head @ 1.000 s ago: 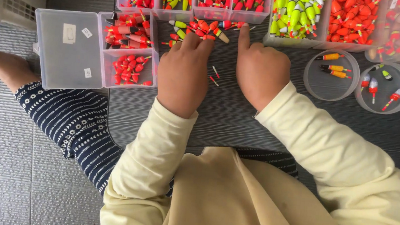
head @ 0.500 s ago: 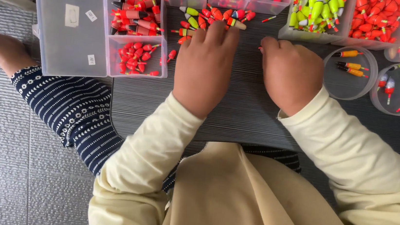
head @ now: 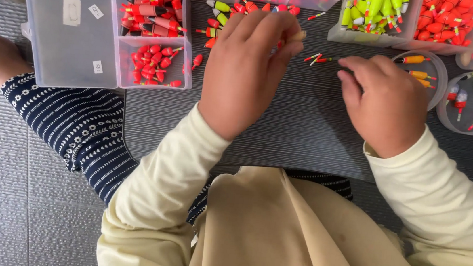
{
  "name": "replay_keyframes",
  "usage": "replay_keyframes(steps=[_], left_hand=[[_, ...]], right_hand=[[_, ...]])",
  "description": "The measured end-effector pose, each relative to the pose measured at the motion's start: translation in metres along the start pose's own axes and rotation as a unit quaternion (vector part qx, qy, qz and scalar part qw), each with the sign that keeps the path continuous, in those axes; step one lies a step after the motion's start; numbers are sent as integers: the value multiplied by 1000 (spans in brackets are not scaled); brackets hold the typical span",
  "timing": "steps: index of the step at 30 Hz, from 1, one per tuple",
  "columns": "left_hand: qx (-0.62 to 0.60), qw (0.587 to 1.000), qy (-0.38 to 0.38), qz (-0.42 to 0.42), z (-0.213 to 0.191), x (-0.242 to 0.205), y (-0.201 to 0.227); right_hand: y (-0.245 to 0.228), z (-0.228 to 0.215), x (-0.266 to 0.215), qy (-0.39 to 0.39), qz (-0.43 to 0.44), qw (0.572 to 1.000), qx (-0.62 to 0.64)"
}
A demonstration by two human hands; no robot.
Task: Assembling fishing floats by inserting thin stems into colorful foam bodies.
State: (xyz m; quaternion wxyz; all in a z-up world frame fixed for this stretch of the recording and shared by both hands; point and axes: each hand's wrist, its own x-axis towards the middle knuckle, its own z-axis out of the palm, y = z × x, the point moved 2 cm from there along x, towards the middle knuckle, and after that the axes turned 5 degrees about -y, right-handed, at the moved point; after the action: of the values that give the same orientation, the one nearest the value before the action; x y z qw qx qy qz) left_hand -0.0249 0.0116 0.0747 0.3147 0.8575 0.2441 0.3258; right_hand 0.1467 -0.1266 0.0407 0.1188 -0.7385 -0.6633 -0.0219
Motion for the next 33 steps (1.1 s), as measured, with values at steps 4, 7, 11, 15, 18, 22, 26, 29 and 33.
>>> replay_keyframes(steps=[4, 7, 11, 15, 18, 22, 26, 29, 33], left_hand=[[-345, 922, -22, -176, 2, -43, 5], [-504, 822, 51, -261, 25, -79, -3], [-503, 813, 67, -285, 45, -107, -1], [-461, 842, 79, -269, 47, -115, 0], [-472, 841, 98, -245, 49, -121, -1], [-460, 858, 88, -209, 41, -126, 3], [-416, 875, 60, -241, 35, -131, 4], [-364, 888, 56, -275, 30, -125, 6], [-249, 935, 30, -249, 20, -112, 8]], right_hand=[[-13, 12, 9, -12, -32, 998, -49], [-15, 25, 17, 6, -51, 994, -98], [-15, 30, 22, -5, -50, 998, -37], [-15, 37, 23, -7, -59, 997, -53], [-14, 36, 23, -30, -71, 995, -61], [-16, 29, 24, -43, -73, 996, -25], [-15, 29, 23, -63, -82, 994, -36], [-16, 32, 22, -62, -87, 993, -45], [-12, 30, 24, -149, -23, 985, 84]])
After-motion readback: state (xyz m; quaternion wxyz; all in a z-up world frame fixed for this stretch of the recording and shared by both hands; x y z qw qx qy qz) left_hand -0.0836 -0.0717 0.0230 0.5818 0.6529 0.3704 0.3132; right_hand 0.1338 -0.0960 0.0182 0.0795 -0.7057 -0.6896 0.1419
